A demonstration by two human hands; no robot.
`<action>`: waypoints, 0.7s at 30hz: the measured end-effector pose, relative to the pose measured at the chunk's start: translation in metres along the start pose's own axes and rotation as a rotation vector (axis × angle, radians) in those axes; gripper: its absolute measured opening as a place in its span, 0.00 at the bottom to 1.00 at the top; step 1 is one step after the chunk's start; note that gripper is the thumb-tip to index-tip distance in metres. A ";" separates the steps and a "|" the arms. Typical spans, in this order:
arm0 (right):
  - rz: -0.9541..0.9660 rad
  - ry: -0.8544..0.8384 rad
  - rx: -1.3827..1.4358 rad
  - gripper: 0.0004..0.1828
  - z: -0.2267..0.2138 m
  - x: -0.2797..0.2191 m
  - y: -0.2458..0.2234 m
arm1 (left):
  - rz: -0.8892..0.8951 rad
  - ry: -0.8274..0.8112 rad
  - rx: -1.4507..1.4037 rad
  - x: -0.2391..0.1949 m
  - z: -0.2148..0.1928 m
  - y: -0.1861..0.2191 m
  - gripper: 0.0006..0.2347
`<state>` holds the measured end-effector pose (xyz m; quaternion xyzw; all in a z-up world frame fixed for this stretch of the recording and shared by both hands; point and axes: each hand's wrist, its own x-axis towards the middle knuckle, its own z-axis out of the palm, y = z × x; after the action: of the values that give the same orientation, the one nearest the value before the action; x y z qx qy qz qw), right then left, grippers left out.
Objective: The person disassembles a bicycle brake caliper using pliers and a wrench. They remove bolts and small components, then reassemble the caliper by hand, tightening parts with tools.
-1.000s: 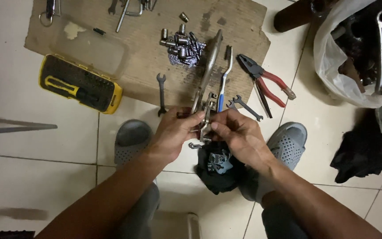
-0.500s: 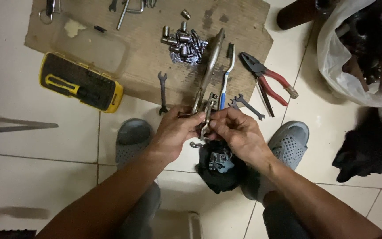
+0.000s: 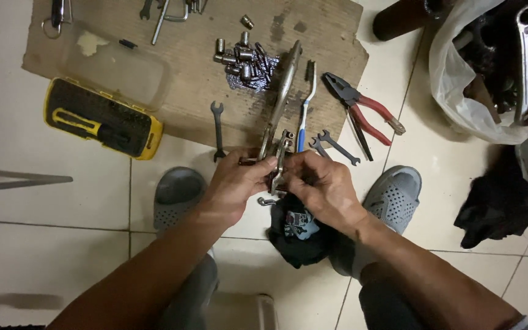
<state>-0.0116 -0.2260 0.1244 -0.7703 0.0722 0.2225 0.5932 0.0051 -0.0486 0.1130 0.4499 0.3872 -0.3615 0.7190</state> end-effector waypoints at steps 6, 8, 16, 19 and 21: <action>0.024 0.067 0.050 0.10 0.009 -0.001 -0.019 | -0.018 -0.042 -0.033 0.010 -0.006 -0.006 0.31; 0.093 0.076 0.097 0.08 0.007 -0.001 -0.016 | -0.011 -0.057 -0.034 0.005 -0.001 0.001 0.30; 0.210 0.126 -0.077 0.08 -0.009 0.006 0.004 | -0.034 -0.073 -0.057 0.002 -0.007 0.007 0.29; -0.008 0.087 -0.392 0.08 -0.016 0.012 0.029 | -0.059 -0.072 -0.062 0.004 -0.008 0.007 0.31; -0.207 0.077 -0.634 0.09 -0.015 0.017 0.052 | -0.062 -0.088 -0.078 0.010 -0.014 0.001 0.26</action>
<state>-0.0123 -0.2521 0.0744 -0.9276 -0.0568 0.1432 0.3404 0.0071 -0.0372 0.1004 0.3929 0.3829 -0.3877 0.7407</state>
